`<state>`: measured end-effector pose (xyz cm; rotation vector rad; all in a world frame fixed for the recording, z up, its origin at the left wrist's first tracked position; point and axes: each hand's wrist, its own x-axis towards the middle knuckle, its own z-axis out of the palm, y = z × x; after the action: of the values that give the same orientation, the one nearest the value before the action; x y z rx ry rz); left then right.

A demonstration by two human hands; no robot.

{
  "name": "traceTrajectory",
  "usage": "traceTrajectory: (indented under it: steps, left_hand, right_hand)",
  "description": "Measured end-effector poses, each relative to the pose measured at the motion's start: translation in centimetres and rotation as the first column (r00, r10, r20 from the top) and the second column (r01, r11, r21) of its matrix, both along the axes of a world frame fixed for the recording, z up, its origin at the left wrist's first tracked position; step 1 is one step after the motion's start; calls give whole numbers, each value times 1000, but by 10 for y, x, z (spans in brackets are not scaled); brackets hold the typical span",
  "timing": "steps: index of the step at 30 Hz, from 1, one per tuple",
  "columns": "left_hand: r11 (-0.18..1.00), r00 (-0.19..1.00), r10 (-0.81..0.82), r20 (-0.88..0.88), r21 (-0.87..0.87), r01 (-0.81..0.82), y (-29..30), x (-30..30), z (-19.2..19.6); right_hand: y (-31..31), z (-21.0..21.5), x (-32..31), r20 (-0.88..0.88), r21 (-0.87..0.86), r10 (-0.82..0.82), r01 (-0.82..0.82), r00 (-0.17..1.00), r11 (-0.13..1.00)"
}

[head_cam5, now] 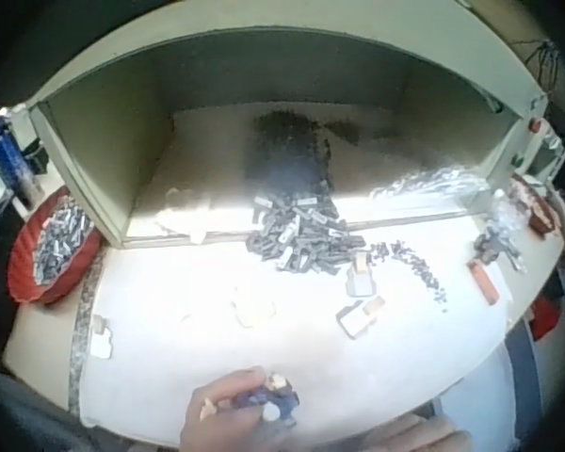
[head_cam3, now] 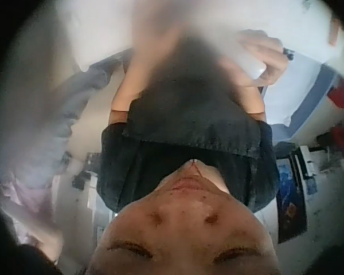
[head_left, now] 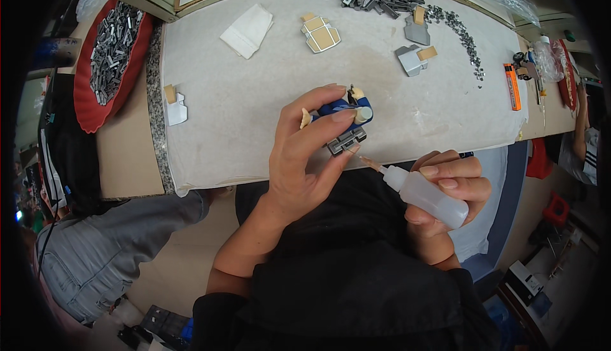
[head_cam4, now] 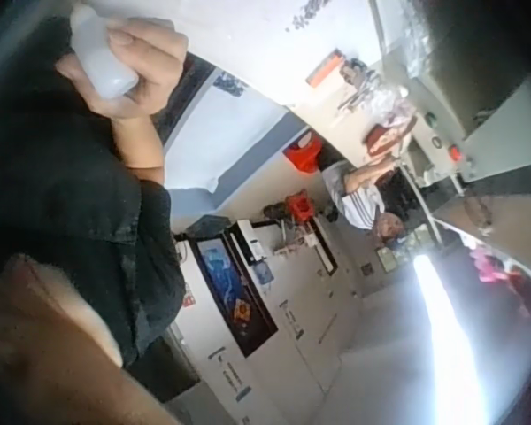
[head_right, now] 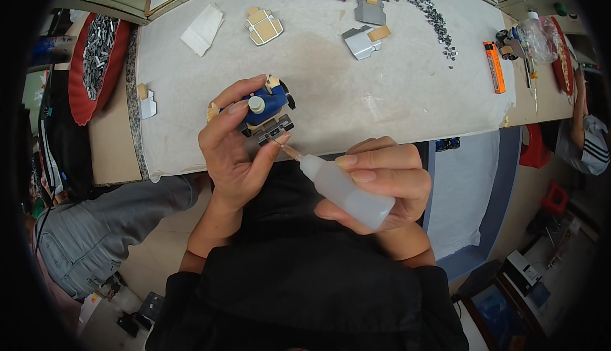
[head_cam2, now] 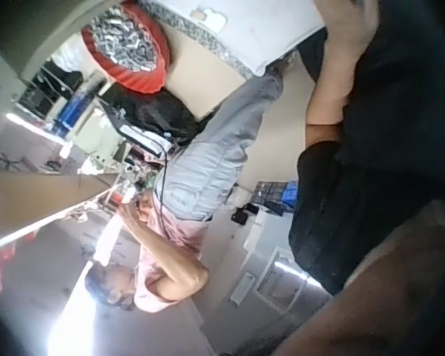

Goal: The person assembles a toy figurine by gluing plastic components together with adhesive from a bottle.

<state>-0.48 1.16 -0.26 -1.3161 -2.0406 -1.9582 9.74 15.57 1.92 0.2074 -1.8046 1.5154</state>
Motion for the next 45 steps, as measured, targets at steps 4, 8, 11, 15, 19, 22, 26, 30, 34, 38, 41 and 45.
traceTrajectory:
  steps: [4,8,11,15,19,22,26,30,34,38,41,45]
  left_hand:
    - [1000,1000,-1,-2,2,1,1,0,1]
    - [1000,1000,6,-12,-1,-6,1,0,0]
    - [1000,1000,3,-4,6,-3,1,0,0]
    - [1000,1000,6,-1,7,-6,2,1,-1]
    - [1000,1000,4,-8,-5,-4,2,0,1]
    - [1000,1000,13,0,-10,-13,1,1,1]
    - [1000,1000,16,-8,-4,-16,1,1,0]
    - [1000,1000,16,-4,-6,-16,1,1,0]
    - [1000,1000,20,2,-10,-20,2,1,1]
    - [999,999,35,-21,-9,-35,3,1,1]
    - [999,999,41,-27,-28,-42,3,2,2]
    - [998,998,54,-37,-34,-55,3,2,1]
  right_hand:
    - [0,1,0,-4,-5,3,-3,1000,1000]
    - [1,2,0,12,11,12,-12,1000,1000]
    - [1,2,1,16,51,12,-13,1000,999]
    - [1,2,2,23,78,1,-2,1000,997]
    - [2,3,2,39,95,-2,-1,999,996]
    - [2,3,3,41,99,5,-9,999,995]
    - [0,5,3,52,92,11,-16,999,996]
    - [1,6,6,71,97,17,-24,997,995]
    - [0,7,6,67,104,19,-26,998,994]
    - [-2,7,6,51,113,20,-26,999,993]
    - [-2,8,6,41,147,12,-18,999,989]
    - [0,8,3,12,240,29,-30,1000,970]
